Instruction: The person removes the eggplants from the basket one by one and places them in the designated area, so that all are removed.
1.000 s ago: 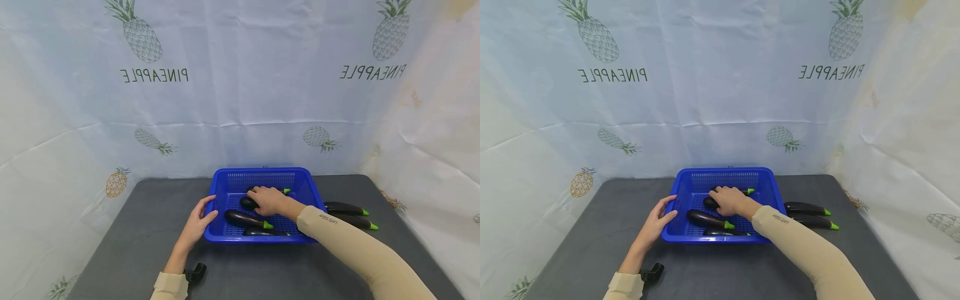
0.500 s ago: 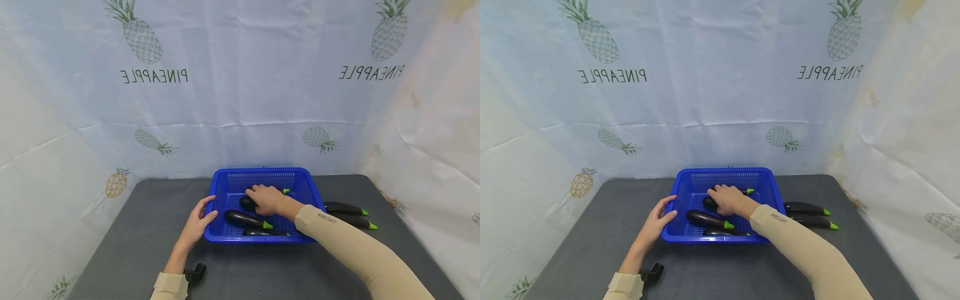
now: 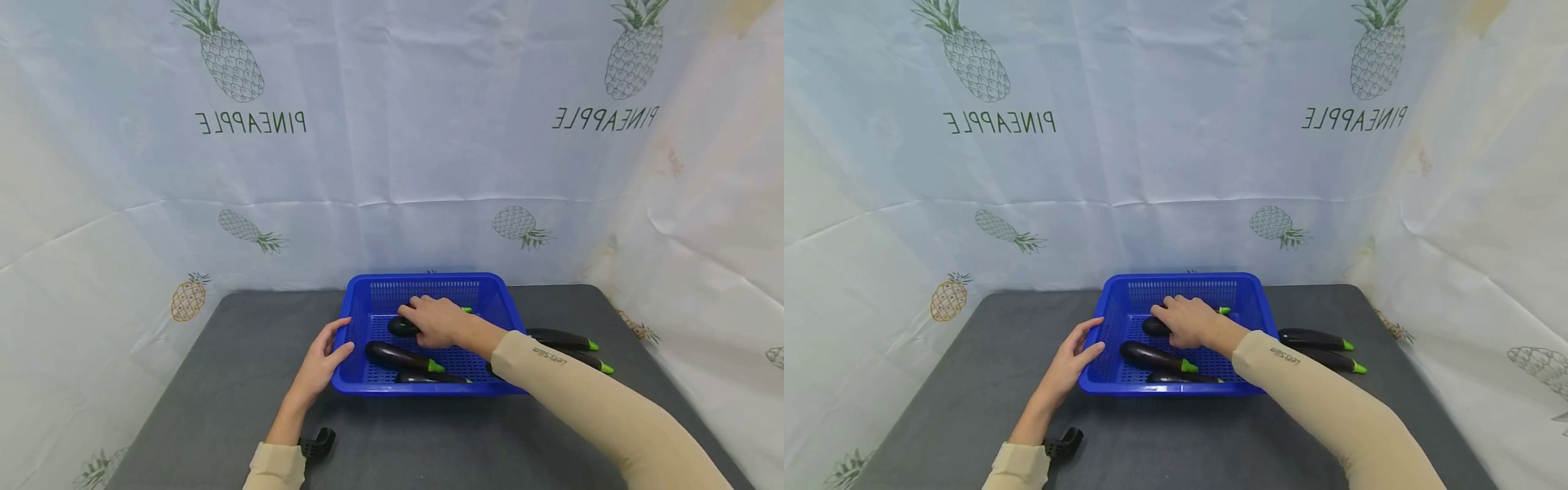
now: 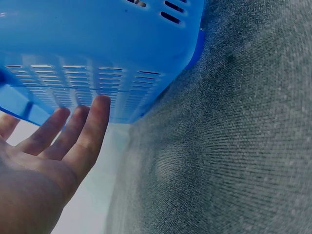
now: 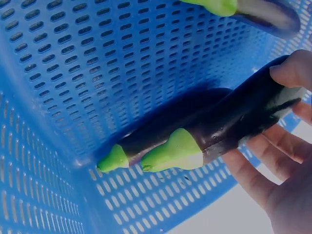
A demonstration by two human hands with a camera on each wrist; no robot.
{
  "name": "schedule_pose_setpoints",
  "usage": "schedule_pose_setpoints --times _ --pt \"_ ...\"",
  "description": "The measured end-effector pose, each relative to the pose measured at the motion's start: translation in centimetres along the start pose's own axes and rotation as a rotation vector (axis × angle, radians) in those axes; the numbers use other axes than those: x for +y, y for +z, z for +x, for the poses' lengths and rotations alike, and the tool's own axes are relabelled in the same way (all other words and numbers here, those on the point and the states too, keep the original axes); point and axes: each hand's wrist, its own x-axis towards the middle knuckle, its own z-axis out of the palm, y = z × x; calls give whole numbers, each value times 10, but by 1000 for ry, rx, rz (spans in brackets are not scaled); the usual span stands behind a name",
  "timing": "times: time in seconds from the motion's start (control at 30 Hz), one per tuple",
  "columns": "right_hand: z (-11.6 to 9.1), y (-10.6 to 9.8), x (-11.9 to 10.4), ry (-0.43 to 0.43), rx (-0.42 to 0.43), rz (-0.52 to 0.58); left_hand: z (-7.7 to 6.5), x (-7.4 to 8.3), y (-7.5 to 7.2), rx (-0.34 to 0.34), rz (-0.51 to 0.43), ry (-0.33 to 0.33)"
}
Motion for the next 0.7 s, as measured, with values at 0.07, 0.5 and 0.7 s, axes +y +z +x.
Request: schedule_pose_setpoints --times 0.07,0.5,0.7 --pt "-4 -4 -1 -18 1 -3 0 1 0 2 -9 -12" --pt "-34 -35 0 -73 89 -22 -1 1 0 -6 -5 -21" --pt "-53 -46 1 -77 140 -35 0 1 -1 -2 -1 -27"
